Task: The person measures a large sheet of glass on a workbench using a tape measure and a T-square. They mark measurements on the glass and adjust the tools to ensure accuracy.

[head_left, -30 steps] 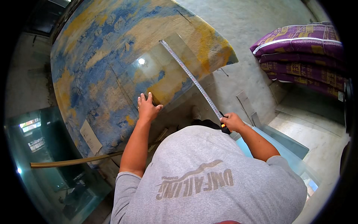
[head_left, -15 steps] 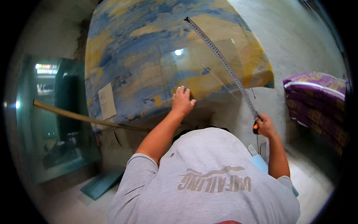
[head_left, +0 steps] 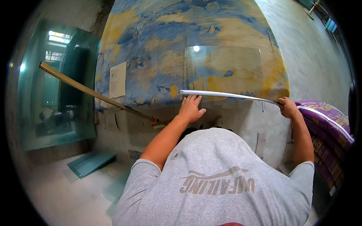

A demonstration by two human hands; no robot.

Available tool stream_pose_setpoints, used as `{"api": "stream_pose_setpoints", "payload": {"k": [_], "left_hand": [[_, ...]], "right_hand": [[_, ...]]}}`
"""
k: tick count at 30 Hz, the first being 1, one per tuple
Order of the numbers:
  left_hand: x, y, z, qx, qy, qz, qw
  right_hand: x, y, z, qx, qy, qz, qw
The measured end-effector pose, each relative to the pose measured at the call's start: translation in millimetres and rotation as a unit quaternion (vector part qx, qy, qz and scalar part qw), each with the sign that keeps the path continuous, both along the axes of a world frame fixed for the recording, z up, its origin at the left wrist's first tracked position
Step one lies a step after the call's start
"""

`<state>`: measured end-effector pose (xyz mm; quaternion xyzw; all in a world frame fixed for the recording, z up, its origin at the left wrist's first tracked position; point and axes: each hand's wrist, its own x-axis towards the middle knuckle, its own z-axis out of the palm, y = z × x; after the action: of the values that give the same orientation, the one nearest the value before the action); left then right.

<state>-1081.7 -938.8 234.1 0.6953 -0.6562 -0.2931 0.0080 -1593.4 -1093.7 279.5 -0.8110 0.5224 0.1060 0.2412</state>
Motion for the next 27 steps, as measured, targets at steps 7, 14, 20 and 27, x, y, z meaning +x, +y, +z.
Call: {"api": "stream_pose_setpoints", "payload": {"k": [7, 14, 20, 27], "left_hand": [[14, -4, -17, -0.013, 0.022, -0.019, 0.999], [11, -6, -12, -0.007, 0.039, -0.008, 0.999], [16, -7, -16, -0.009, 0.037, -0.018, 0.999], [17, -10, -16, -0.009, 0.047, -0.021, 0.999]], "right_hand": [[11, -35, 3, -0.007, 0.074, 0.040, 0.996], [0, -60, -37, -0.035, 0.099, 0.069, 0.992], [-4, -66, -41, -0.068, 0.074, 0.087, 0.991], [1, -72, -41, -0.042, 0.096, 0.086, 0.991]]}}
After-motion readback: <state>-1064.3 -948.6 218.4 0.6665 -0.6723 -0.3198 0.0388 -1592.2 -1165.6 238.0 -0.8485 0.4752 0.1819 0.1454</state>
